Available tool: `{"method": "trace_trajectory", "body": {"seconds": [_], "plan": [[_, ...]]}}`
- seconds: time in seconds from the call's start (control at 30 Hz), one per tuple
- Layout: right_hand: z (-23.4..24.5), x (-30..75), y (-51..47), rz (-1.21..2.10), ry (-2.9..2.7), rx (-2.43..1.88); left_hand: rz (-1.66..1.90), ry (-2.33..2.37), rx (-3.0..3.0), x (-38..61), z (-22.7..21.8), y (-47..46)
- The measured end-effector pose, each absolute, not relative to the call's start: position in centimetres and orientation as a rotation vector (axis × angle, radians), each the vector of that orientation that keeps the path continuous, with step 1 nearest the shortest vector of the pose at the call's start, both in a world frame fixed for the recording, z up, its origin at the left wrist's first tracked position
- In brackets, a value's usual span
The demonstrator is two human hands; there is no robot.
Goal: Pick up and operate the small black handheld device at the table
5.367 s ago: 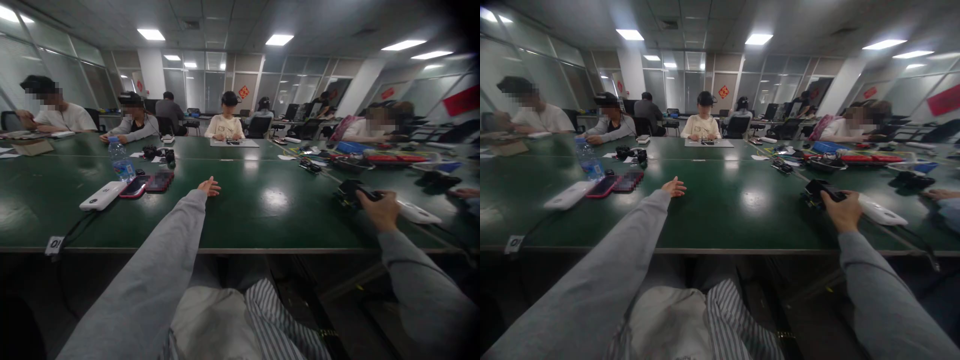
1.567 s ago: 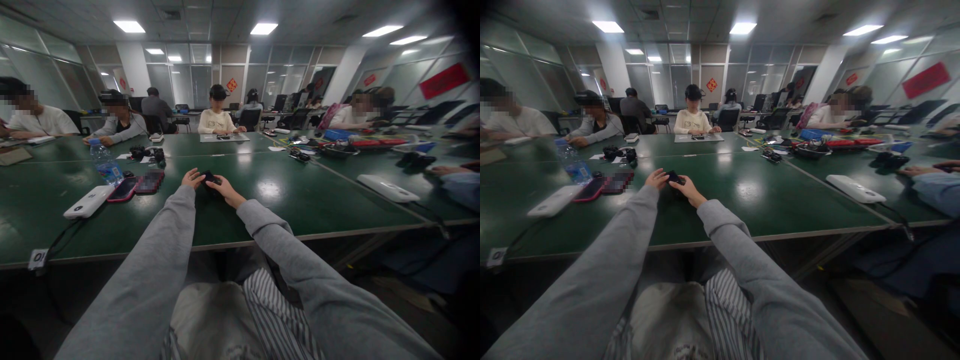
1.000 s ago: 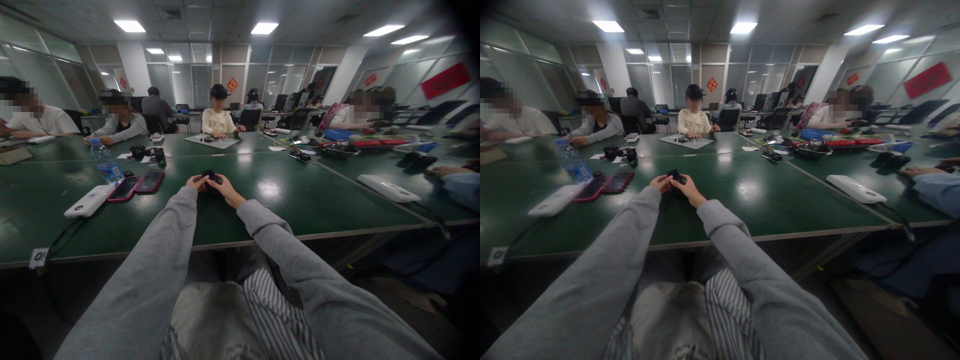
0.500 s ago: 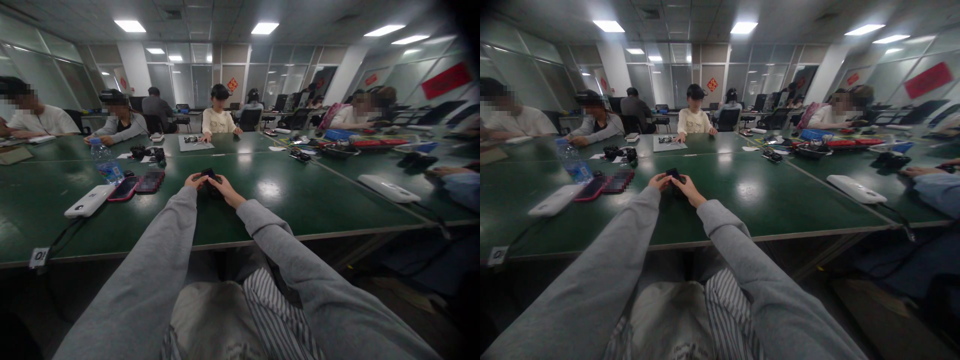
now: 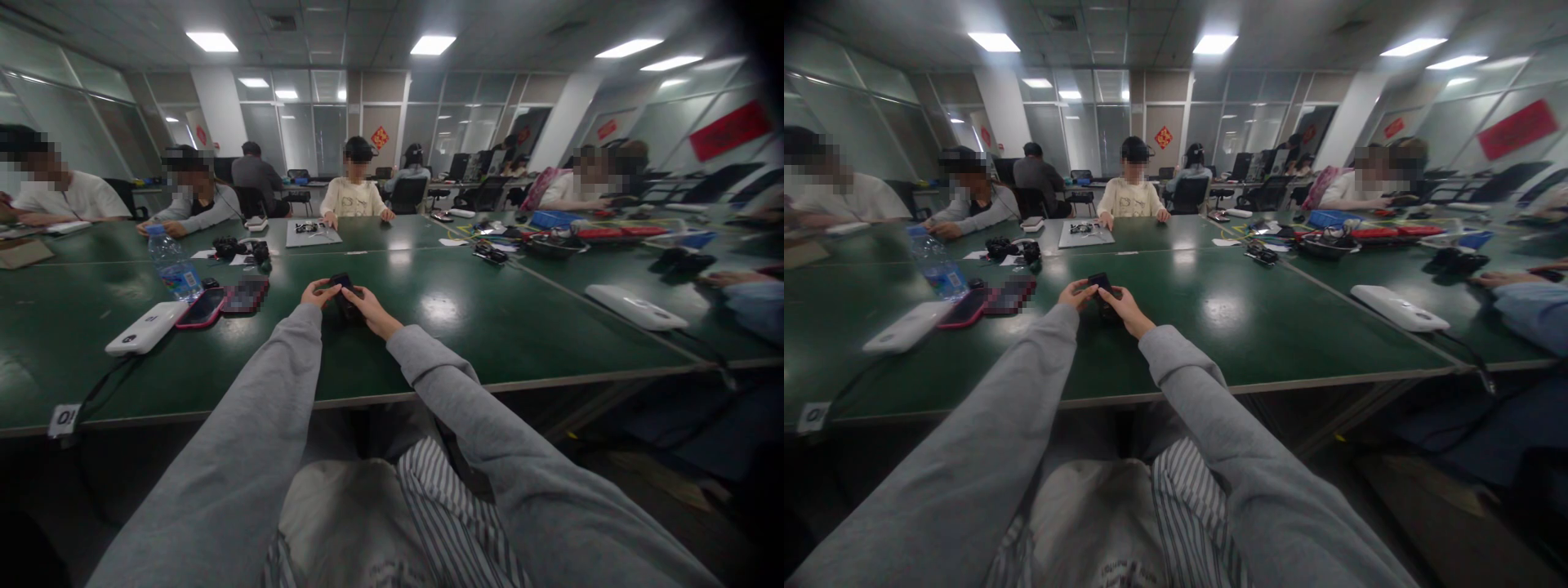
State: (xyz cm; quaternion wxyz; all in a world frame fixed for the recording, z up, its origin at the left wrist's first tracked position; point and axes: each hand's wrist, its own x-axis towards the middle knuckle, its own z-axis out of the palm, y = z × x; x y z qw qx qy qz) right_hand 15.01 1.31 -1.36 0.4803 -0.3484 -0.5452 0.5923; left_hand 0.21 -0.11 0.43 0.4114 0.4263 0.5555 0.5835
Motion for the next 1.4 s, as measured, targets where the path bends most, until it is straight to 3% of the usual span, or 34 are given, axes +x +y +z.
{"method": "trace_trajectory", "body": {"seconds": [1.4], "plan": [[-0.9,15.1,1.0,1.499,-1.222,-0.851,1.378,1.414,1.198,0.8,0.3,-0.7]]}}
